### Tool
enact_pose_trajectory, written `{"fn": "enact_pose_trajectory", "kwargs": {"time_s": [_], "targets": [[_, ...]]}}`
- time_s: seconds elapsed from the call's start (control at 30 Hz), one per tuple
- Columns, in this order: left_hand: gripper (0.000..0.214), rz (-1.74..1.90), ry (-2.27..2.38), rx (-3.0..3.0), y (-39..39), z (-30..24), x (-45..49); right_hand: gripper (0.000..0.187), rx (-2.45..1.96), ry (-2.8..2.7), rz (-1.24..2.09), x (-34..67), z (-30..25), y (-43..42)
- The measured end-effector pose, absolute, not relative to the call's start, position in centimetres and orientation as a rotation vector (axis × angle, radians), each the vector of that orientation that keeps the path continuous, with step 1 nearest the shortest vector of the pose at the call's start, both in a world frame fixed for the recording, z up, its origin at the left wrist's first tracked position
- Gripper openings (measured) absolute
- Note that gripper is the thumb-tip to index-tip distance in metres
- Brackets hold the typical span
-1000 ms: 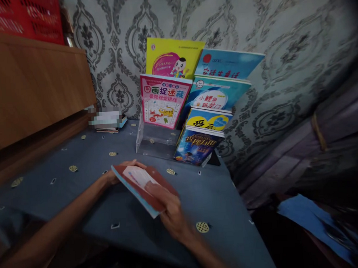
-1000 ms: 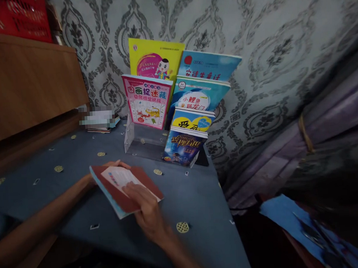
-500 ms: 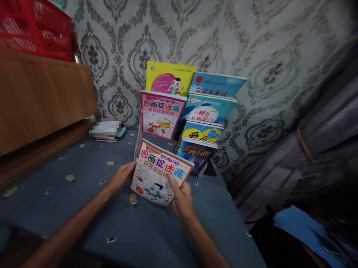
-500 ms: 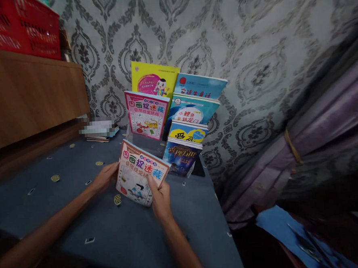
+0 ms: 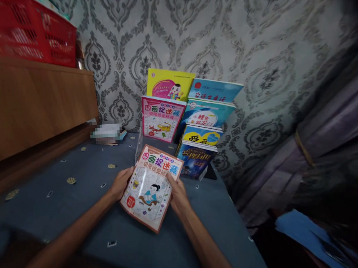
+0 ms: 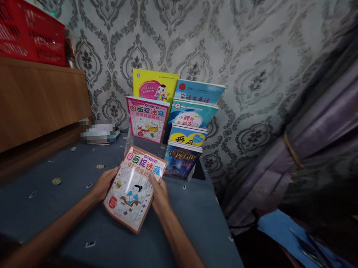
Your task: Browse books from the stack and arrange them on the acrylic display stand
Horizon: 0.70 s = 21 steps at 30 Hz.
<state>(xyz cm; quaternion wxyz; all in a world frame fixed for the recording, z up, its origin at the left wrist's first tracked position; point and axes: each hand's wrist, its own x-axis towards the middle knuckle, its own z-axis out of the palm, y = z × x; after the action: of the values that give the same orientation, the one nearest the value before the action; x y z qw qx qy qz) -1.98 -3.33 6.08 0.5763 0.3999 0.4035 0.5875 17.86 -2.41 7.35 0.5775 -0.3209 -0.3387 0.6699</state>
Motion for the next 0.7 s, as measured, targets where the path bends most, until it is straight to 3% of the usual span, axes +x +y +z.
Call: {"fn": "enact_pose_trajectory", "kwargs": {"time_s": [0.27, 0.47, 0.7], "targets": [[0.045, 1.236, 1.08, 1.061, -3.2, 4.9, -2.5, 0.049, -0.911, -0.785, 1.531, 19.3, 3.2, -1.0], [0.038, 1.15, 1.261, 1.291, -2.3, 2.9, -3.6, 0.049, -0.965, -1.012, 1.311, 19.5, 0.8, -0.3], [0.013, 1.205, 1.602, 1.812, -1.7, 2.4, -4.2, 0.036, -1.151, -1.44, 0.979, 20.1, 0.0, 1.2]]}}
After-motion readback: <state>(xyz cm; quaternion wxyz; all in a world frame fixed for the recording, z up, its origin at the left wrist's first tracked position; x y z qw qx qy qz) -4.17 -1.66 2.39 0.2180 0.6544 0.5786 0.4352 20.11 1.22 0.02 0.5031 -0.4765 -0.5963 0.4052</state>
